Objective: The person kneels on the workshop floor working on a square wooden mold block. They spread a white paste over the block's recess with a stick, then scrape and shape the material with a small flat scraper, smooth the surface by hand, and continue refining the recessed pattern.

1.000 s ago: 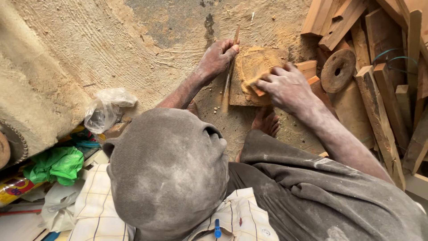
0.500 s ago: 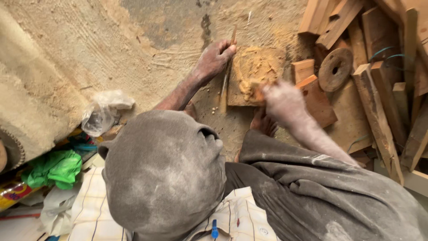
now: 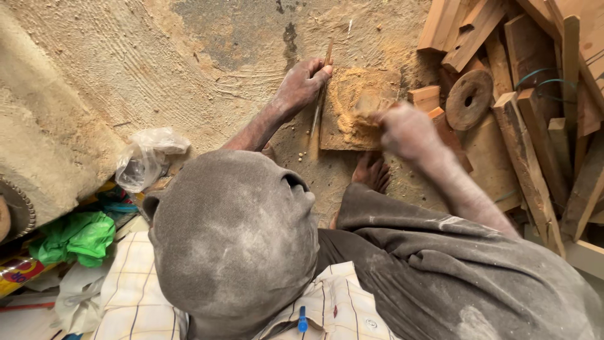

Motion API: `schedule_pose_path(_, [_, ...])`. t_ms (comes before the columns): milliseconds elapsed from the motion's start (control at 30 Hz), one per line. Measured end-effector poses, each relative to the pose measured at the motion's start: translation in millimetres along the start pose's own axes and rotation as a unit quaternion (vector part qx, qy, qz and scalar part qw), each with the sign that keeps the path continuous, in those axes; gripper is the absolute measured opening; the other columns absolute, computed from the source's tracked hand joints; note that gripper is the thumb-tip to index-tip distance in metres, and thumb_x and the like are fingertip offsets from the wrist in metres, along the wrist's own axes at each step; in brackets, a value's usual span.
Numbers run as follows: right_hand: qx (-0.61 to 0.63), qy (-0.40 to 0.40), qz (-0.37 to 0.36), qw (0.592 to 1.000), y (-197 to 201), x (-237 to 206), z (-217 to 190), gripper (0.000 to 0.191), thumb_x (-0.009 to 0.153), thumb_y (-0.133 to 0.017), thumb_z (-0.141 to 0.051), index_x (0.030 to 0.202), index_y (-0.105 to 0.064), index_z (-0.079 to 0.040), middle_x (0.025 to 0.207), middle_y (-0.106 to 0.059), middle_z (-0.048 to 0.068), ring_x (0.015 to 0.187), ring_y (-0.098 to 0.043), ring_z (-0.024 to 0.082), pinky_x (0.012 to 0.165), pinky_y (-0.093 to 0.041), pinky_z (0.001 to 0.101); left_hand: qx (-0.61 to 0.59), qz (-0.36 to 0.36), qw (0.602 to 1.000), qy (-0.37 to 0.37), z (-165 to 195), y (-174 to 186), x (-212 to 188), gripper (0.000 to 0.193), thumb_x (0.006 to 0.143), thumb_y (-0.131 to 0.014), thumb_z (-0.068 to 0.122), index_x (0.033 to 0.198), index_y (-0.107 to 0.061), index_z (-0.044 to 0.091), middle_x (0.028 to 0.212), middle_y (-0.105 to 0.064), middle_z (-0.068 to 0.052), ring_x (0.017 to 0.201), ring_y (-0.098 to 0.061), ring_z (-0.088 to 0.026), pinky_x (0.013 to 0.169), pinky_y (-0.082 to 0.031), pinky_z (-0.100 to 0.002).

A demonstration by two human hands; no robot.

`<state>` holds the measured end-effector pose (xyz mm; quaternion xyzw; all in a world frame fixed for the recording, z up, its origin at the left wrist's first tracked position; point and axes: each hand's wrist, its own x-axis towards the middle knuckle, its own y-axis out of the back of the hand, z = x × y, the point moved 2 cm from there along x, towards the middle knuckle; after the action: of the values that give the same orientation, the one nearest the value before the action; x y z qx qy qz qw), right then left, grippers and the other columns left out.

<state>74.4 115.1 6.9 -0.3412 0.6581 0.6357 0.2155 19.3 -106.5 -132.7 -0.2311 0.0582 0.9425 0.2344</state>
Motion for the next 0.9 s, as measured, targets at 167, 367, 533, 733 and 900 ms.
schedule_pose_path(167, [-0.023,0.095,0.172,0.980,2.1,22.0,0.7,0.043,0.095,-0.063,-0.017,0.136,-0.065,-0.005,0.107,-0.075,0.020,0.103,-0.067,0.033,0.089,-0.057,0.0448,0.005,-0.003,1.000,-0.014,-6.4,-2.1,3.8,0.034,0.107,-0.050,0.038,0.111,-0.066,0.008,0.090,-0.066,0.000,0.086,-0.062,-0.012,0.080,-0.055,-0.034])
schedule_pose_path(367, [-0.280,0.247,0.268,0.888,-59.9,-14.2,-5.1,0.037,0.097,-0.043,0.001,0.127,-0.065,-0.006,0.125,-0.073,0.021,0.113,-0.069,0.031,0.100,-0.057,0.0433,0.067,0.020,0.997,-0.037,-8.6,-2.7,6.6,0.036,0.109,-0.052,0.037,0.110,-0.066,0.004,0.092,-0.065,-0.007,0.087,-0.061,-0.018,0.082,-0.053,-0.039])
schedule_pose_path(533, [-0.128,0.092,0.095,0.983,3.6,-10.2,18.2,0.037,0.107,-0.047,-0.004,0.139,-0.066,-0.008,0.084,-0.071,0.015,0.077,-0.062,0.026,0.074,-0.056,0.0424,0.006,0.011,1.000,-0.005,-5.8,-2.2,1.5,0.034,0.106,-0.053,0.037,0.115,-0.067,0.007,0.094,-0.067,-0.003,0.090,-0.064,-0.015,0.085,-0.056,-0.038])
schedule_pose_path(733, [-0.049,0.046,0.018,0.998,13.7,45.6,-1.5,0.045,0.101,-0.059,-0.016,0.144,-0.061,-0.030,0.084,-0.070,0.008,0.076,-0.056,0.022,0.068,-0.054,0.0402,0.009,-0.001,1.000,0.007,-6.9,-2.5,4.5,0.031,0.107,-0.052,0.035,0.111,-0.066,0.008,0.093,-0.064,-0.003,0.087,-0.061,-0.013,0.083,-0.058,-0.036])
schedule_pose_path(900, [-0.064,0.137,0.108,0.983,-6.9,16.2,6.5,0.051,0.092,-0.064,-0.009,0.138,-0.069,-0.029,0.091,-0.070,0.014,0.080,-0.061,0.022,0.068,-0.056,0.0404,0.001,0.015,1.000,-0.019,-9.5,-2.6,5.1,0.027,0.106,-0.053,0.034,0.104,-0.065,0.010,0.091,-0.062,-0.002,0.085,-0.060,-0.010,0.082,-0.057,-0.034])
